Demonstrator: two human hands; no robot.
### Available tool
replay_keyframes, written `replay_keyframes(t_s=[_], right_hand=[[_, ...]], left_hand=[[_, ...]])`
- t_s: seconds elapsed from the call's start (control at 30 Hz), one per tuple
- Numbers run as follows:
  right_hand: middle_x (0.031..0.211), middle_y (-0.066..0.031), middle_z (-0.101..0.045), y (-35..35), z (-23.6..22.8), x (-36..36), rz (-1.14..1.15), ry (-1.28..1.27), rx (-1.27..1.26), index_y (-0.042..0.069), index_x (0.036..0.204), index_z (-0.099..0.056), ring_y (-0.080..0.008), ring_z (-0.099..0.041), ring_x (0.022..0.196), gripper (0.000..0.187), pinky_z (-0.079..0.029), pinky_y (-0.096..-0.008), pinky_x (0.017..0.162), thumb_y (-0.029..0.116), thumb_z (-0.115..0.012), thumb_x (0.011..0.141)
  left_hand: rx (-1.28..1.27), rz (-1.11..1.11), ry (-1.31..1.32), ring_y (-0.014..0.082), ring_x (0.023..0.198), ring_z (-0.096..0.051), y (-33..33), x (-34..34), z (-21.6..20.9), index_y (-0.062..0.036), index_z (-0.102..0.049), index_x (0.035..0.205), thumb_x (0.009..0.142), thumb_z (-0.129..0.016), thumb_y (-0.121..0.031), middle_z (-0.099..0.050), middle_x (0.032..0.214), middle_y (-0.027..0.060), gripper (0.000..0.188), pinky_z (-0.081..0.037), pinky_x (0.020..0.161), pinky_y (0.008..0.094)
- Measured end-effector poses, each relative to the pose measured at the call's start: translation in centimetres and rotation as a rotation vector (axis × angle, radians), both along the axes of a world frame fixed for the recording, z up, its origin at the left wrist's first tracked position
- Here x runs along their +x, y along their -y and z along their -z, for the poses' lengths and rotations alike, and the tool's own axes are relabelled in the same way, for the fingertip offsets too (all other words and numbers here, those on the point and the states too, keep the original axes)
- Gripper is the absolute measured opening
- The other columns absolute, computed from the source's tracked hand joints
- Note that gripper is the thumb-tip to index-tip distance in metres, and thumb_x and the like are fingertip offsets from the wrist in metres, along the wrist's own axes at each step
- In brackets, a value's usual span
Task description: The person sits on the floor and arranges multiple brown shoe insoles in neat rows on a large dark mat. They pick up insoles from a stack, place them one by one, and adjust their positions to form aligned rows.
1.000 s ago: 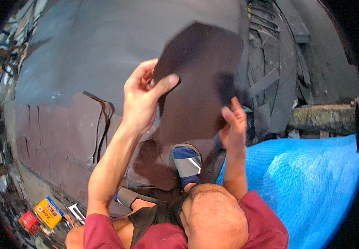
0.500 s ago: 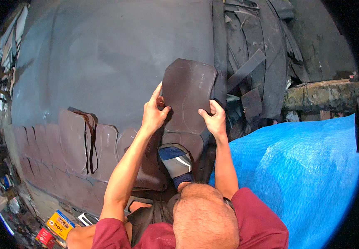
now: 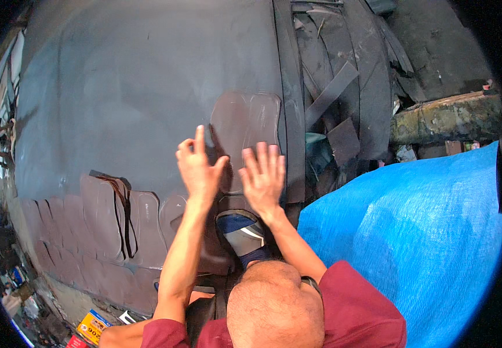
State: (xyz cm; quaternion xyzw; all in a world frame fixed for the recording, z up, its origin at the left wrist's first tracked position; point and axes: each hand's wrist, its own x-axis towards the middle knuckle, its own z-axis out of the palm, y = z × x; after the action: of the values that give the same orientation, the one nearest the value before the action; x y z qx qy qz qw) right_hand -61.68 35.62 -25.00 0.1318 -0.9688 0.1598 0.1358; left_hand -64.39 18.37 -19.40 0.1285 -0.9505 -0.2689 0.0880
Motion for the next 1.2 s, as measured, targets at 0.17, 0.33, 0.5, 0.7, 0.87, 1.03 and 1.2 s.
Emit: replay_keyframes(t_s=[0.17, 0.33, 0.5, 0.7, 0.87, 1.03, 1.2], right_hand=[[0.164, -0.0098, -0.035, 0.9, -1.5, -10.4, -0.115, 0.006, 0.043, 0.033, 0.149, -0.053, -0.0374, -0.027, 0.152, 0.054, -0.018, -0.0609, 0.123, 0.052, -0.055, 0.099], [0.164, -0.0119, -0.036, 2.9, -2.6, -14.8, 0.012, -0.045, 0.095, 0.032, 0.151, -0.051, -0.0418, -0.026, 0.151, 0.055, -0.015, -0.0637, 0.122, 0.053, -0.053, 0.100], [0.168, -0.0098, -0.028, 4.3, 0.1, -1.1, -0.005, 0.095, 0.176, 0.033, 0.153, -0.047, -0.0439, -0.020, 0.153, 0.055, -0.010, -0.0671, 0.121, 0.049, -0.053, 0.101], [0.158, -0.0121, -0.044, 3.3, -1.6, -2.1, 0.013, 0.048, -0.056, 0.014, 0.148, -0.053, -0.0368, -0.034, 0.149, 0.050, -0.014, -0.0625, 0.121, 0.035, -0.056, 0.103], [0.129, -0.0119, -0.069, 12.3, -11.2, -5.2, -0.615, 0.046, -0.488, 0.006, 0.126, -0.069, -0.0296, -0.062, 0.122, 0.040, -0.044, -0.0428, 0.107, 0.006, -0.073, 0.086], [0.157, -0.0109, -0.046, 25.8, -12.2, -3.1, -1.333, 0.327, -0.471, 0.025, 0.151, -0.049, -0.0339, -0.059, 0.128, 0.076, -0.048, -0.0440, 0.104, 0.000, -0.068, 0.082], [0.156, -0.0091, -0.046, 33.5, -7.4, -3.0, -1.601, -0.407, -0.362, 0.031, 0.146, -0.055, -0.0286, -0.057, 0.131, 0.059, -0.049, -0.0440, 0.106, 0.018, -0.060, 0.089]], left_hand=[[-0.234, -0.512, -0.367, 0.0341, 0.117, -0.060, 18.4, 5.8, 0.0, -0.0015, -0.070, 0.123, 0.084, -0.082, -0.030, -0.069, 0.121, 0.0182, 0.050, -0.045, 0.103, 0.0448], [0.011, -1.736, -0.052, 0.0357, 0.107, -0.066, 32.9, 25.2, 6.2, 0.0058, -0.068, 0.122, 0.082, -0.083, -0.039, -0.070, 0.114, 0.0209, 0.062, -0.052, 0.094, 0.0507], [0.141, -1.457, -0.036, 0.0318, 0.108, -0.070, 32.5, 30.7, 7.3, 0.0156, -0.061, 0.126, 0.078, -0.086, -0.032, -0.070, 0.122, 0.0261, 0.072, -0.053, 0.095, 0.0420], [-0.436, -1.232, -0.278, 0.0358, 0.103, -0.064, 25.1, 22.6, 2.0, -0.0053, -0.061, 0.113, 0.077, -0.076, -0.002, -0.067, 0.107, 0.0130, 0.040, -0.050, 0.092, 0.0457], [0.006, -0.983, -0.428, 0.0202, 0.085, -0.071, 20.3, 15.0, -4.5, -0.0082, -0.073, 0.108, 0.087, -0.079, -0.014, -0.076, 0.095, 0.0058, 0.022, -0.056, 0.078, 0.0334], [0.659, -0.973, -0.693, 0.0125, 0.089, -0.069, 21.1, 16.1, -4.4, -0.0009, -0.069, 0.123, 0.094, -0.073, -0.005, -0.076, 0.098, 0.0098, 0.030, -0.055, 0.082, 0.0257], [0.958, -0.987, -0.723, 0.0178, 0.108, -0.066, 25.0, 19.8, -5.1, -0.0012, -0.061, 0.135, 0.095, -0.065, 0.001, -0.068, 0.123, 0.0105, 0.040, -0.053, 0.095, 0.0300]])
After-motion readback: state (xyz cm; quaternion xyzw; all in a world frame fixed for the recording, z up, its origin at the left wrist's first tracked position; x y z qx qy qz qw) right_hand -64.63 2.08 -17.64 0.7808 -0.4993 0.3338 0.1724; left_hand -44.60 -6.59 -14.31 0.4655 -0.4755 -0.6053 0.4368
